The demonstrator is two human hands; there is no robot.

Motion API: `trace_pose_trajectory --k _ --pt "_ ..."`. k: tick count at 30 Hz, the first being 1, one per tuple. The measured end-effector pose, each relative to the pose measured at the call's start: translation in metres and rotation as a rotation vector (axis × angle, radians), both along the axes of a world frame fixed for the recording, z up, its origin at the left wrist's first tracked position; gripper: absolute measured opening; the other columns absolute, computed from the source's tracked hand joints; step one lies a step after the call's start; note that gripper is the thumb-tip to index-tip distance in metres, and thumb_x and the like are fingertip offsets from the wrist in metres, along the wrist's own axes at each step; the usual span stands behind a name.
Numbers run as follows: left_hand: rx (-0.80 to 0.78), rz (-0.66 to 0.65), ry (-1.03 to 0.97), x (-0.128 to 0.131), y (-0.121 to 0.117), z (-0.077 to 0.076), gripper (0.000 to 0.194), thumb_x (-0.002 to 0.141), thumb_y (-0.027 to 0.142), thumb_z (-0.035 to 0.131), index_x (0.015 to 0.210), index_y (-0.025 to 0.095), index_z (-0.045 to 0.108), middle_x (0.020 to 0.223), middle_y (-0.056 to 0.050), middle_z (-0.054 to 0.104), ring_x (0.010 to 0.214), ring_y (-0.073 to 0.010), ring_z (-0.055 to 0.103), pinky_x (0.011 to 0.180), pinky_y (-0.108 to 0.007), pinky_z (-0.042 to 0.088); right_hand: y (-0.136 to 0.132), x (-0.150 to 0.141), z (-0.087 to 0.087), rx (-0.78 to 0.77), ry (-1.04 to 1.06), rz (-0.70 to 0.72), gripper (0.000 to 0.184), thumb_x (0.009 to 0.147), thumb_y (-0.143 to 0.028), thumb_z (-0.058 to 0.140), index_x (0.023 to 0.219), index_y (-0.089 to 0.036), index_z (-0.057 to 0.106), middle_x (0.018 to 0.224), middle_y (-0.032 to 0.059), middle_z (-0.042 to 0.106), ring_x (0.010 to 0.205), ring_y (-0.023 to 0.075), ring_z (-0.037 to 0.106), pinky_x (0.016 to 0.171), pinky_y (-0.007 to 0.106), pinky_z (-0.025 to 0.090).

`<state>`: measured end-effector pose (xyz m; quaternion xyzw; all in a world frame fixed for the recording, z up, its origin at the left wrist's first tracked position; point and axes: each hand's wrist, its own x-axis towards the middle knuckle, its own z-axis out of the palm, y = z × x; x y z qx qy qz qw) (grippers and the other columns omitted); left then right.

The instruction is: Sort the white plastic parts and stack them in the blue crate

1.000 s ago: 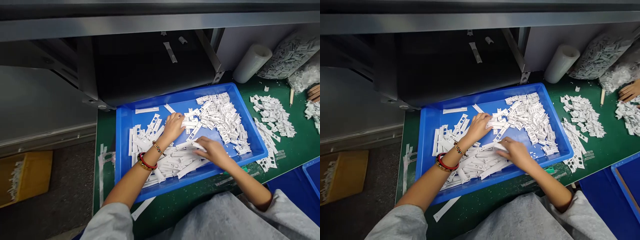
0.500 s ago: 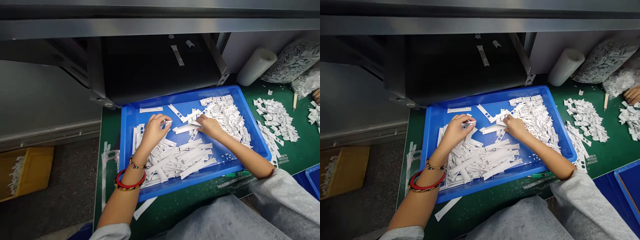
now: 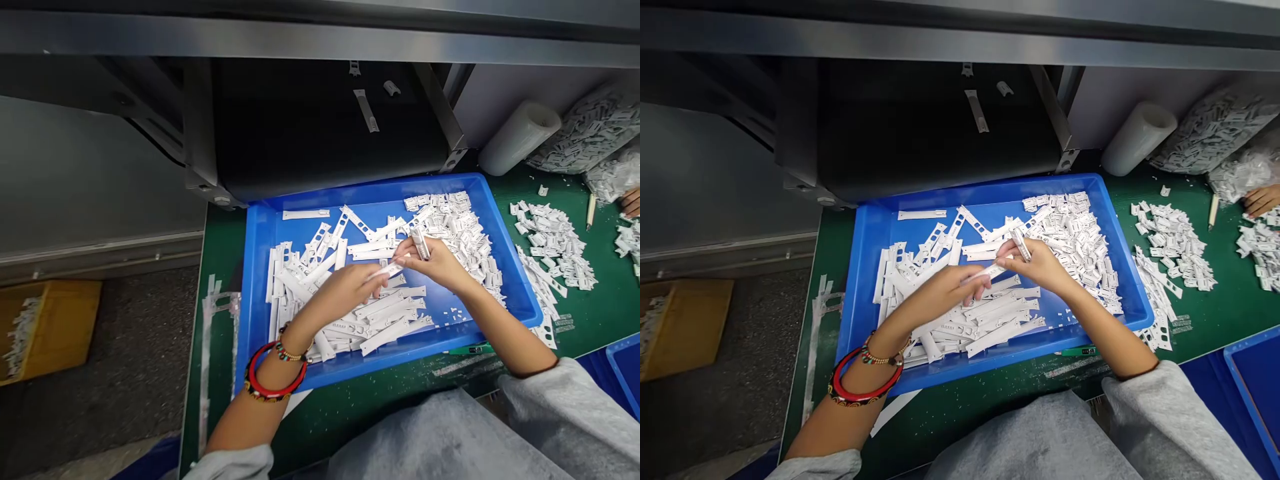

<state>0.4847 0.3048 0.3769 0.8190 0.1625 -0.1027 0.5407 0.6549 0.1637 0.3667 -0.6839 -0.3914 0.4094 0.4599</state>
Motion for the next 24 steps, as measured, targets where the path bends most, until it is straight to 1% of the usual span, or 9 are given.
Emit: trace_pose_trajectory --k 2,4,7,9,11,14,17,20,24 --pt "-0.093 0.008 0.02 -0.001 -0.008 -0.001 0.042 0.096 0.051 0.036 0.081 0.02 0.06 0.062 0.002 0.051 0.054 -0.0144 0.05 0.054 -0.026 0.041 -0.004 -0.005 0.003 0.007 0.098 -0.021 0.031 0.085 -0.049 0.062 0.096 -0.02 0.069 0.077 0.0015 0.065 0.053 0.0093 0.038 0.053 0.026 0.033" --pt "-0.147 0.076 0.004 -0.003 -0.011 -0.005 0.041 0.095 0.052 0.037 0.08 0.02 0.058 0.059 0.004 0.044 0.051 -0.0128 0.044 0.05 -0.024 0.037 -0.008 -0.01 0.004 -0.002 0.097 -0.046 0.029 0.085 -0.044 0.06 0.099 -0.021 0.07 0.072 -0.0002 0.062 0.053 0.0098 0.038 0.054 0.026 0.034" --pt "-0.195 0.121 -0.02 -0.003 -0.013 -0.01 0.04 0.094 0.053 0.04 0.078 0.02 0.058 0.057 0.005 0.039 0.049 -0.012 0.039 0.048 -0.024 0.033 -0.01 -0.017 0.002 -0.015 -0.04 -0.103 0.025 0.079 -0.035 0.063 0.098 -0.021 0.07 0.056 -0.0065 0.045 0.051 0.0099 0.032 0.054 0.025 0.032" --pt "-0.186 0.14 -0.045 -0.001 -0.017 -0.012 0.04 0.095 0.051 0.039 0.077 0.02 0.057 0.056 0.005 0.038 0.048 -0.0121 0.038 0.048 -0.024 0.032 -0.008 -0.024 0.0 -0.026 -0.125 -0.139 0.026 0.076 -0.031 0.06 0.098 -0.021 0.069 0.051 -0.0091 0.034 0.049 0.0096 0.028 0.052 0.025 0.029" --pt "-0.144 0.165 -0.073 0.001 -0.024 -0.013 0.039 0.095 0.049 0.037 0.076 0.02 0.057 0.056 0.004 0.04 0.049 -0.0129 0.04 0.048 -0.025 0.031 -0.005 -0.029 -0.002 -0.03 -0.191 -0.172 0.027 0.073 -0.027 0.057 0.096 -0.02 0.068 0.05 -0.0096 0.03 0.048 0.0096 0.028 0.052 0.024 0.029" --pt "-0.091 0.213 -0.107 0.004 -0.036 -0.017 0.035 0.096 0.044 0.036 0.077 0.021 0.055 0.057 0.003 0.045 0.051 -0.0143 0.043 0.05 -0.026 0.032 -0.003 -0.035 -0.007 -0.024 -0.259 -0.217 0.03 0.069 -0.024 0.053 0.096 -0.02 0.066 0.054 -0.0079 0.041 0.048 0.0093 0.032 0.052 0.024 0.03" --pt "-0.161 0.23 -0.115 0.005 -0.048 -0.026 0.034 0.096 0.043 0.035 0.078 0.021 0.053 0.057 0.003 0.046 0.051 -0.0142 0.044 0.051 -0.027 0.033 -0.006 -0.036 -0.011 -0.016 -0.244 -0.24 0.031 0.065 -0.023 0.053 0.094 -0.019 0.064 0.064 -0.0049 0.055 0.047 0.0084 0.033 0.05 0.024 0.031" --pt "-0.354 0.27 -0.126 0.007 -0.057 -0.036 0.038 0.094 0.051 0.036 0.08 0.02 0.052 0.058 0.004 0.043 0.049 -0.0122 0.04 0.051 -0.026 0.034 -0.012 -0.035 -0.016 -0.006 -0.144 -0.283 0.031 0.063 -0.023 0.054 0.092 -0.02 0.063 0.066 -0.0048 0.057 0.046 0.0082 0.033 0.048 0.024 0.032" --pt "-0.67 0.348 -0.153 0.011 -0.067 -0.04 0.045 0.089 0.063 0.044 0.079 0.019 0.05 0.059 0.007 0.039 0.046 -0.0088 0.037 0.049 -0.025 0.036 -0.014 -0.033 -0.022 0.063 0.152 -0.328 0.036 0.064 -0.025 0.056 0.1 -0.021 0.059 0.082 -0.0011 0.065 0.046 0.0074 0.038 0.046 0.024 0.035"
